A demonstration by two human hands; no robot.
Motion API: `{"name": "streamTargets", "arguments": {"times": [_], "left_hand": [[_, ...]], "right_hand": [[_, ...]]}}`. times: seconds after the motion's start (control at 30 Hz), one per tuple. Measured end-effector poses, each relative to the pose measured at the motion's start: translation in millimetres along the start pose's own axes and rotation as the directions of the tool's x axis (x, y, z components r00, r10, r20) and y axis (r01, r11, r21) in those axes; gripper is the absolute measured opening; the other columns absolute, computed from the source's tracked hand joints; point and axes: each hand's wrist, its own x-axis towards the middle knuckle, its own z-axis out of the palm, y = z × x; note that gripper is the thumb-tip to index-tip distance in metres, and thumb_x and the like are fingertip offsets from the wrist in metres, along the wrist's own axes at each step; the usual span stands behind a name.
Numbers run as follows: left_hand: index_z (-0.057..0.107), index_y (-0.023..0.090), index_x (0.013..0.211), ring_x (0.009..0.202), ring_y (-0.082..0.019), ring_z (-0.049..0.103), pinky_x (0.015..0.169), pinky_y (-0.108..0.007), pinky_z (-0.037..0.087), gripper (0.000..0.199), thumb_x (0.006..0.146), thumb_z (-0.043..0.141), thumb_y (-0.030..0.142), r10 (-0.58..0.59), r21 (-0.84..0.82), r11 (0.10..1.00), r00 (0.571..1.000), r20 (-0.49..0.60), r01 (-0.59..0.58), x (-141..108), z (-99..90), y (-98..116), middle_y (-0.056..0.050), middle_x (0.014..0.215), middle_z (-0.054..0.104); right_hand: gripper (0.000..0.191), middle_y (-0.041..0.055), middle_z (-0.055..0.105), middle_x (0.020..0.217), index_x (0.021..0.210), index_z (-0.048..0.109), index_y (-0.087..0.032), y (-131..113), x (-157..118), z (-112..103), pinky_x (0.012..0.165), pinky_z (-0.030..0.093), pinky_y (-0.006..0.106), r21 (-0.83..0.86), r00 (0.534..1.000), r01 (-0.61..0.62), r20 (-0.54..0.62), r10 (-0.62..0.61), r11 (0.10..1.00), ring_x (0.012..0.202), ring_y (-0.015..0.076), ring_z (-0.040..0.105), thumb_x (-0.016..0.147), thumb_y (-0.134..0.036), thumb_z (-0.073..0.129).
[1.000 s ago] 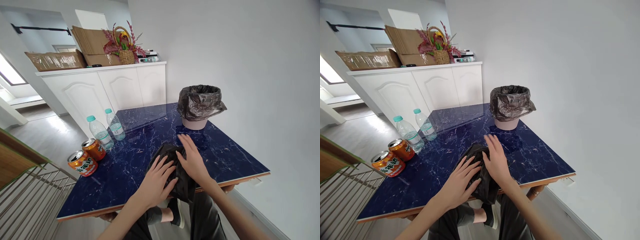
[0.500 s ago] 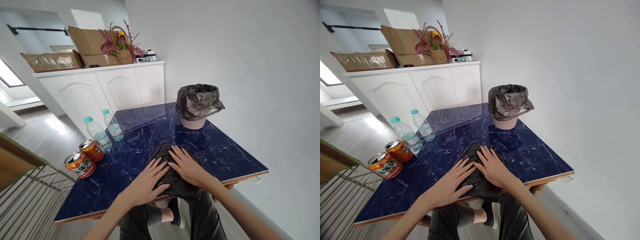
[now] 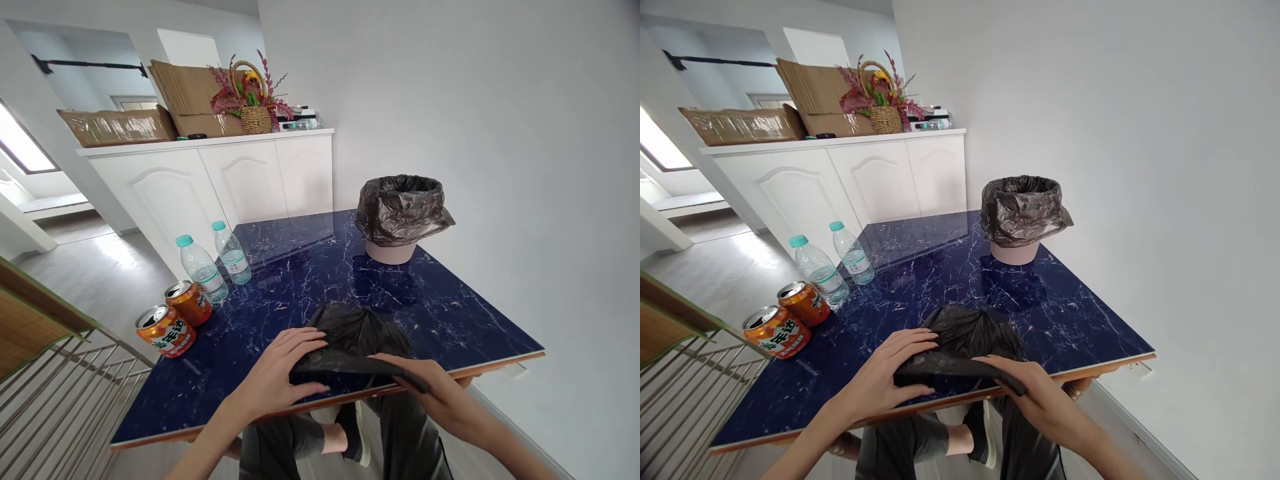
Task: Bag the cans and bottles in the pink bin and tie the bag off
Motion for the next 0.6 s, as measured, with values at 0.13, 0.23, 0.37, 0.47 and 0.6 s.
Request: {"name": "streamTargets", "arguments": {"times": [0.13,0.23,0.37,0.47,0.6], "left_hand": [[0.070,0.022,0.087,0.080,-0.020,0.073,0.079,-0.034,0.059,0.037,0.109,0.056,0.047,-0.186,-0.132,0.976,0.977,-0.101,0.172,17.3,11.7,7.6,-0.003,0.083,0.076],[0.065,0.023,0.091,0.062,-0.017,0.066,0.059,-0.028,0.052,0.039,0.110,0.049,0.053,-0.405,-0.221,0.903,0.903,-0.145,0.370,32.1,20.8,11.4,0.000,0.073,0.069],[0.053,0.024,0.142,0.121,-0.028,0.072,0.097,-0.042,0.061,0.035,0.109,0.055,0.037,-0.334,-0.099,0.941,0.843,-0.422,0.323,44.3,26.8,13.1,-0.013,0.134,0.071],[0.048,0.025,0.152,0.154,-0.031,0.048,0.123,-0.055,0.044,0.044,0.108,0.053,0.020,-0.048,0.185,0.970,0.874,-0.484,0.155,44.1,26.0,19.0,-0.015,0.162,0.052],[0.061,0.025,0.138,0.158,-0.027,0.042,0.129,-0.055,0.037,0.038,0.105,0.049,0.009,0.184,0.271,0.958,0.931,-0.316,-0.097,39.9,25.2,31.5,-0.009,0.157,0.061]], "right_hand": [[0.048,0.0064,0.082,0.115,0.141,0.071,-0.025,-4.4,8.0,-0.2,0.097,0.067,0.047,0.145,0.938,-0.211,-0.247,0.242,0.967,0.114,0.0337,0.077,0.112,-0.050,0.043],[0.056,0.0129,0.070,0.143,0.160,0.050,-0.025,-9.9,18.0,11.5,0.108,0.061,0.056,0.031,0.792,-0.257,-0.566,0.229,0.966,0.135,0.0380,0.066,0.110,-0.050,0.048],[0.071,0.0094,0.036,0.175,0.174,0.018,-0.032,-33.2,26.7,34.0,0.130,0.035,0.067,-0.356,0.791,-0.090,-0.594,-0.150,0.930,0.162,0.0379,0.034,0.109,-0.029,0.047],[0.076,0.0063,0.028,0.179,0.176,0.006,-0.031,-46.6,34.7,51.0,0.133,0.029,0.067,-0.493,0.887,0.033,-0.385,-0.253,0.869,0.166,0.0351,0.024,0.110,-0.023,0.044],[0.079,0.0099,0.023,0.180,0.176,-0.006,-0.026,-39.8,51.3,69.2,0.129,0.027,0.075,-0.547,0.933,-0.008,-0.306,-0.191,0.837,0.168,0.0391,0.012,0.113,-0.033,0.042]]}}
